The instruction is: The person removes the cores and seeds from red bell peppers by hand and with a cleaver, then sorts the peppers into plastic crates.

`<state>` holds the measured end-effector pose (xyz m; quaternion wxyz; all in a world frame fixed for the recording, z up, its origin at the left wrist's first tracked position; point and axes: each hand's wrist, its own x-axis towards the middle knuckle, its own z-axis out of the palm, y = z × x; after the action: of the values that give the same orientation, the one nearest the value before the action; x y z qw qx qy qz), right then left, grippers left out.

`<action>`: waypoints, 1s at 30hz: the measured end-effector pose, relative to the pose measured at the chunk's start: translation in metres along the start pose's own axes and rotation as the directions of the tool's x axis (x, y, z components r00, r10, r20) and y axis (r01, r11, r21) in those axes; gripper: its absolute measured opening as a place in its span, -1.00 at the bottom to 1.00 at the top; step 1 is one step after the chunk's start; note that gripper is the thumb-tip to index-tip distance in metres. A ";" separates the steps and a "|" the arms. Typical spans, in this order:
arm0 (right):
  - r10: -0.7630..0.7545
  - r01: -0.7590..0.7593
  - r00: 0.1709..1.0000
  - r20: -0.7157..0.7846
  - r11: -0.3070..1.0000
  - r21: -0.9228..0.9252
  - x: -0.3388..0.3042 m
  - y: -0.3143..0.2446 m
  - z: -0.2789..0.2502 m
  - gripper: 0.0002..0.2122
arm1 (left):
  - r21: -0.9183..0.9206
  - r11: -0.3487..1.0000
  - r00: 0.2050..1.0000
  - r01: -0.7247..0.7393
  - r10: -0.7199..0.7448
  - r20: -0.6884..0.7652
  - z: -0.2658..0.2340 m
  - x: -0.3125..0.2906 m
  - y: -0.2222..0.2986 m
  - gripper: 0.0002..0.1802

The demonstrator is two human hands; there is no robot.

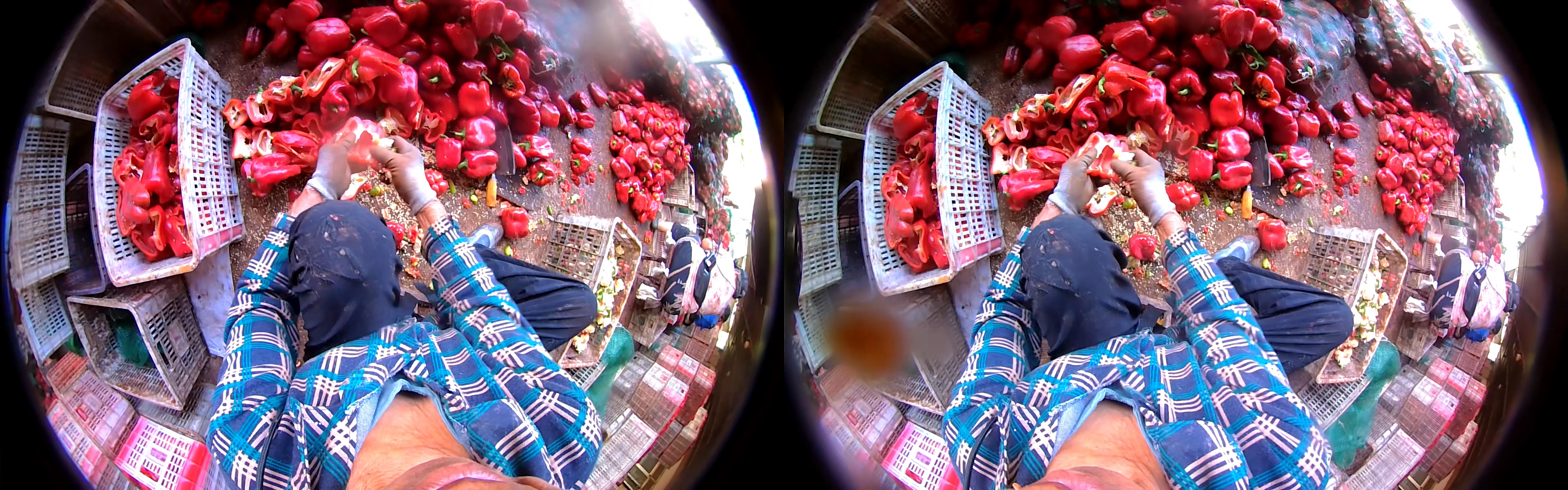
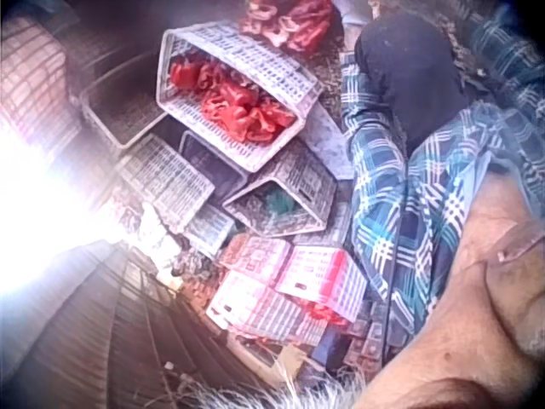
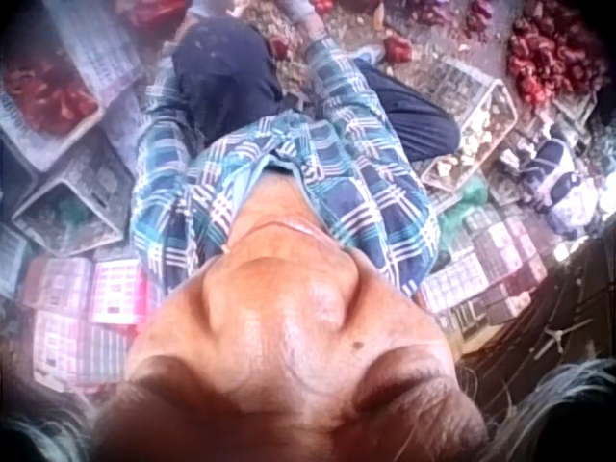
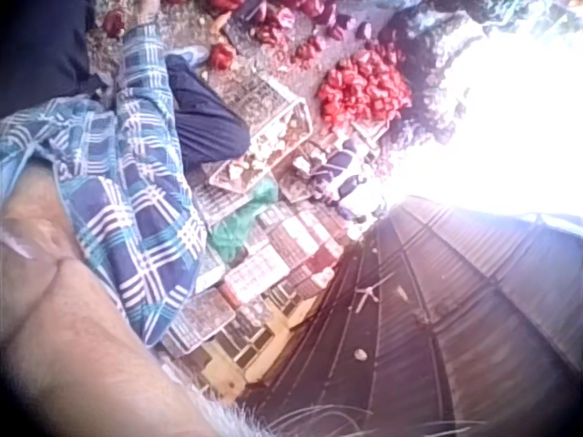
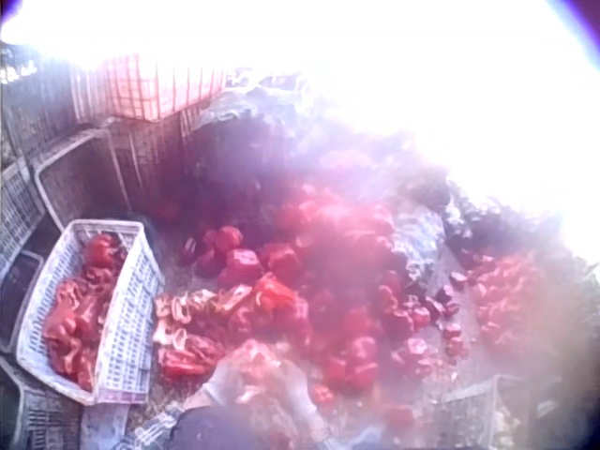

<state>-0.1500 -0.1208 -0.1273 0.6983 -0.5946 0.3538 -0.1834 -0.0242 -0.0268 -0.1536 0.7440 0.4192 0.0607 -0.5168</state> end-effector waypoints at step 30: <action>0.040 -0.367 0.928 -0.371 0.278 -0.888 -0.141 -0.093 -0.314 -0.49 | 0.760 -0.645 0.997 0.076 0.066 -0.044 -0.097 -0.013 -0.069 -0.31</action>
<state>-0.4545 -0.2667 -0.0123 0.1751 -0.8066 0.5601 0.0710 -0.0532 0.0417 -0.2476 -0.0737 0.8703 -0.4118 -0.2600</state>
